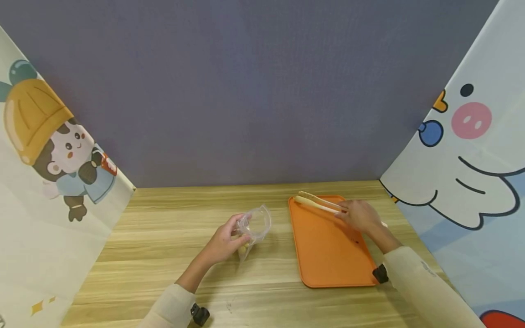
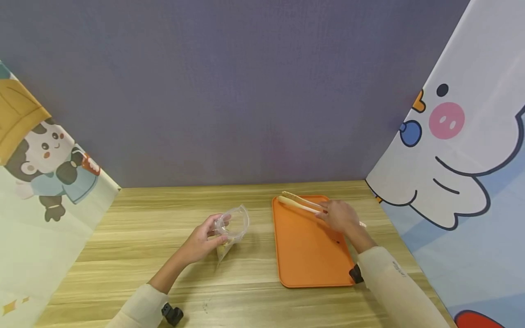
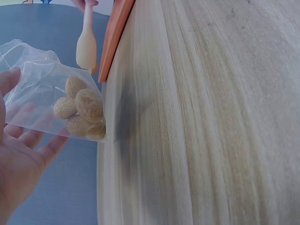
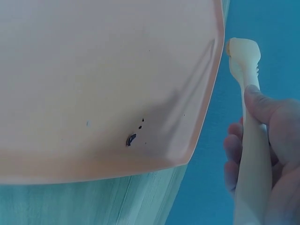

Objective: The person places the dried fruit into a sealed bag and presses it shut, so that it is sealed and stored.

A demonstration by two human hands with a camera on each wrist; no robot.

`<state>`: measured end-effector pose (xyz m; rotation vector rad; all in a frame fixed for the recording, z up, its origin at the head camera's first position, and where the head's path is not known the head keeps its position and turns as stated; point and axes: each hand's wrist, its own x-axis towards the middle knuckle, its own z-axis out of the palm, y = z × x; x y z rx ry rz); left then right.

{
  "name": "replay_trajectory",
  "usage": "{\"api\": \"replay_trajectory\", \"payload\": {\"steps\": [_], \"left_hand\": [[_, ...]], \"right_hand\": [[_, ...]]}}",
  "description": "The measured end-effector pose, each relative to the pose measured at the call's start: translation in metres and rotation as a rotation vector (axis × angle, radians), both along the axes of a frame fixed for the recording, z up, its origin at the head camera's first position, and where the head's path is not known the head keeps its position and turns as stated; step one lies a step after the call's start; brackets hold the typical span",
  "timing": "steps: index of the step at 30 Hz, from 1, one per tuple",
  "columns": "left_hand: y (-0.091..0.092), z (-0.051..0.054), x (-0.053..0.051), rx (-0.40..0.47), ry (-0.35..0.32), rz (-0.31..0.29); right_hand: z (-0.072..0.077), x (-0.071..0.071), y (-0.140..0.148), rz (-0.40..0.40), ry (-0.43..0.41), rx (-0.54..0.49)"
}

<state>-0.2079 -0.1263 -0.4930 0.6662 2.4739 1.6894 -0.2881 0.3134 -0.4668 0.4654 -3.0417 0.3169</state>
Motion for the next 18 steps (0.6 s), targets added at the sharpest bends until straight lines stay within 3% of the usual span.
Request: {"api": "replay_trajectory", "payload": {"steps": [9,18], "left_hand": [[0.002,-0.003,-0.003,0.001,0.008,-0.001],[0.005,-0.003,-0.004,0.007,-0.013,-0.010]], "right_hand": [[0.003,0.009,0.000,0.042,0.052,-0.013],[0.006,0.016,-0.001,0.052,0.051,-0.047]]}}
